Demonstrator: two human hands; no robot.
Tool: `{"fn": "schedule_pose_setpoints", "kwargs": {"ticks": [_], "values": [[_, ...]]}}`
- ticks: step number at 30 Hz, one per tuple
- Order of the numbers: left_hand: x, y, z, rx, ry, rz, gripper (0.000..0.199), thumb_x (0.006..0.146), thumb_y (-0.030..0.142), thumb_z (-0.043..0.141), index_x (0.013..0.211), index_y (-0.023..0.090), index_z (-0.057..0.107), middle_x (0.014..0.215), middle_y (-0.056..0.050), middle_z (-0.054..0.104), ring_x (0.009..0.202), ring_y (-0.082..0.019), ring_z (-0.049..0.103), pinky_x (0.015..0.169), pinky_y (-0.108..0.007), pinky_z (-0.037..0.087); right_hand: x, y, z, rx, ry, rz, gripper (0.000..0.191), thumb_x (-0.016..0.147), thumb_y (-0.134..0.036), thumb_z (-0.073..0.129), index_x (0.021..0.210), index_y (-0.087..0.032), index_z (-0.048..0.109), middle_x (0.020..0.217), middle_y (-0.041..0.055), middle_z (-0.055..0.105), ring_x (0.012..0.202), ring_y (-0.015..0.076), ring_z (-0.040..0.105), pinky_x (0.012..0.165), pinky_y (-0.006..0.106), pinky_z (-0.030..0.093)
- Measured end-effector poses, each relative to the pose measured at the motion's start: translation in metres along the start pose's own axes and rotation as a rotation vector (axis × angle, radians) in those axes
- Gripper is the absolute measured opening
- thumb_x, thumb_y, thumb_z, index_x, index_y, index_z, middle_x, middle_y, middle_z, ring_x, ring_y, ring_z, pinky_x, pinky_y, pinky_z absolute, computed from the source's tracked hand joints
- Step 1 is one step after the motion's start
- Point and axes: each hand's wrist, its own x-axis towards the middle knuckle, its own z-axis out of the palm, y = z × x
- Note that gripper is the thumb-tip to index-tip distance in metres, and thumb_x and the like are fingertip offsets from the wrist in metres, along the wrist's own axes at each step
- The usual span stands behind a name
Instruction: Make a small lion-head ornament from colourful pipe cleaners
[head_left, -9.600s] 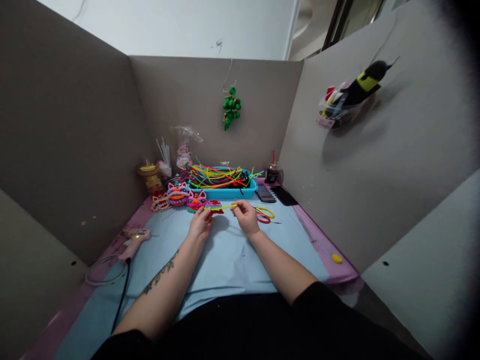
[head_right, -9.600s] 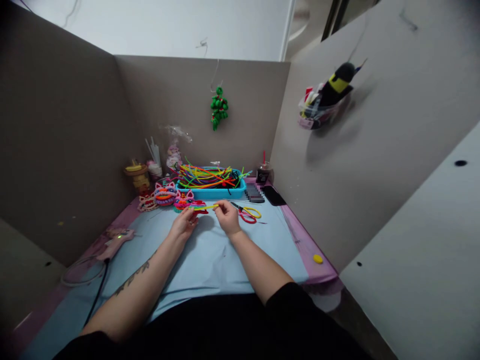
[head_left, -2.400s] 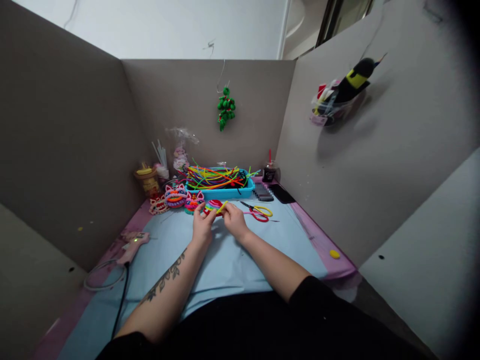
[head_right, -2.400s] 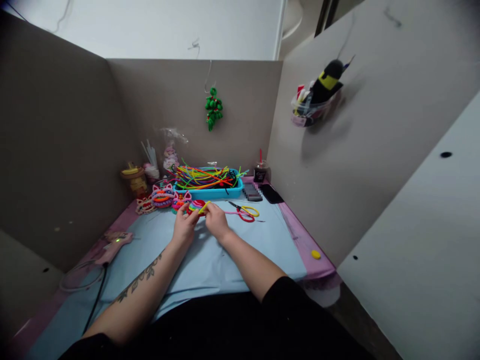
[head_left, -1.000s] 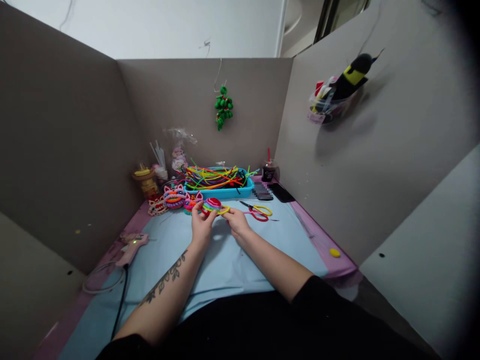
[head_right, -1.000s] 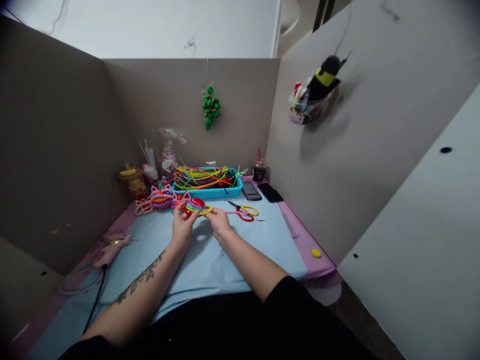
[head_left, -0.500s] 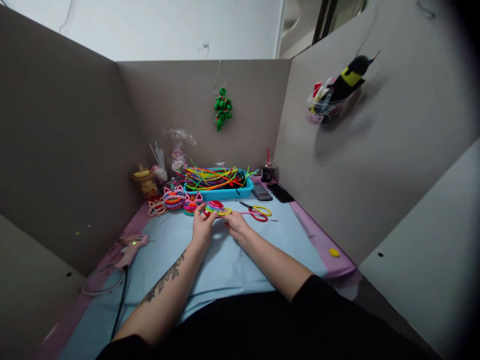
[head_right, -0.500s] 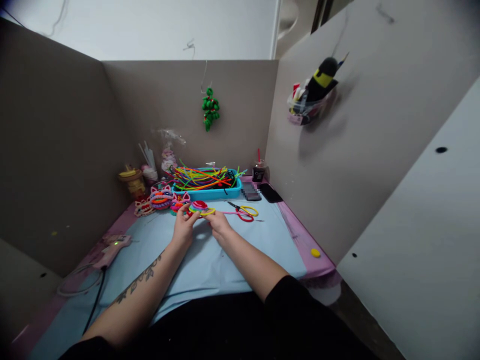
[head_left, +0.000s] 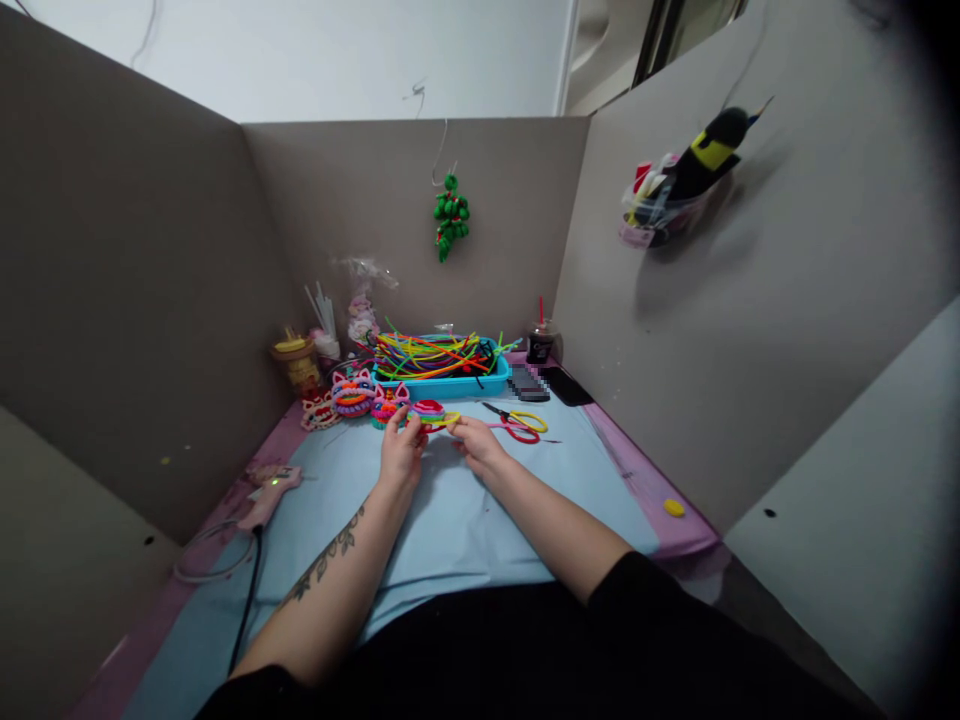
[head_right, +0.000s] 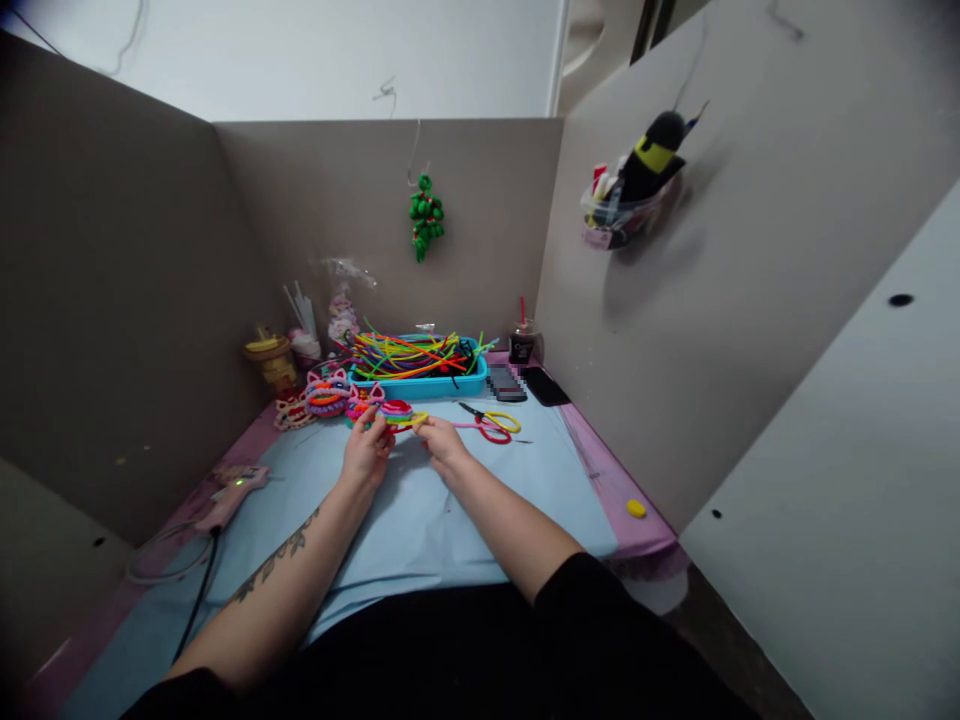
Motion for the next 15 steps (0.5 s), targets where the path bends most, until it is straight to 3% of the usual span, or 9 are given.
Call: {"fn": "schedule_pose_setpoints", "kwargs": {"ticks": [3,7,11,15], "values": [[0.002,-0.002,0.0,0.012,0.04,0.062,0.071,0.055,0.036,0.08,0.117,0.021,0.05,0.067,0.004,0.061,0.059,-0.008,0.059,0.061,-0.02,0.042,-0.004,-0.004,0.001,0.018,-0.074,-0.115,0.032,0.047,-0.022,0.073,0.078,-0.018,0.068,0.07,-0.0026,0.064,0.059,0.0096,0.045,0.058,0.024,0.028],[0.0,-0.005,0.002,0.02,-0.005,0.115,0.072,0.055,0.034,0.08,0.118,0.019,0.048,0.064,0.004,0.062,0.06,-0.01,0.06,0.066,-0.022,0.045,-0.009,-0.006,0.006,0.068,-0.087,-0.042,0.032,0.05,-0.033,0.077,0.077,-0.019,0.066,0.069,-0.0025,0.062,0.06,0.0091,0.046,0.056,0.023,0.028],[0.0,-0.006,0.004,-0.051,-0.004,0.079,0.063,0.058,0.027,0.08,0.112,0.019,0.048,0.07,0.001,0.065,0.062,-0.011,0.063,0.071,-0.026,0.048,-0.002,-0.005,0.005,0.069,0.021,-0.037,0.033,0.047,-0.036,0.081,0.056,-0.018,0.054,0.054,-0.0047,0.052,0.054,0.0082,0.04,0.053,0.023,0.026],[0.0,-0.006,0.006,-0.141,0.018,-0.027,0.05,0.064,0.021,0.077,0.105,0.02,0.049,0.072,0.001,0.066,0.061,-0.011,0.064,0.071,-0.026,0.049,0.008,-0.007,-0.001,0.138,0.166,-0.032,0.036,0.043,-0.034,0.081,0.054,-0.019,0.05,0.056,-0.0042,0.052,0.055,0.0088,0.04,0.052,0.023,0.026]]}}
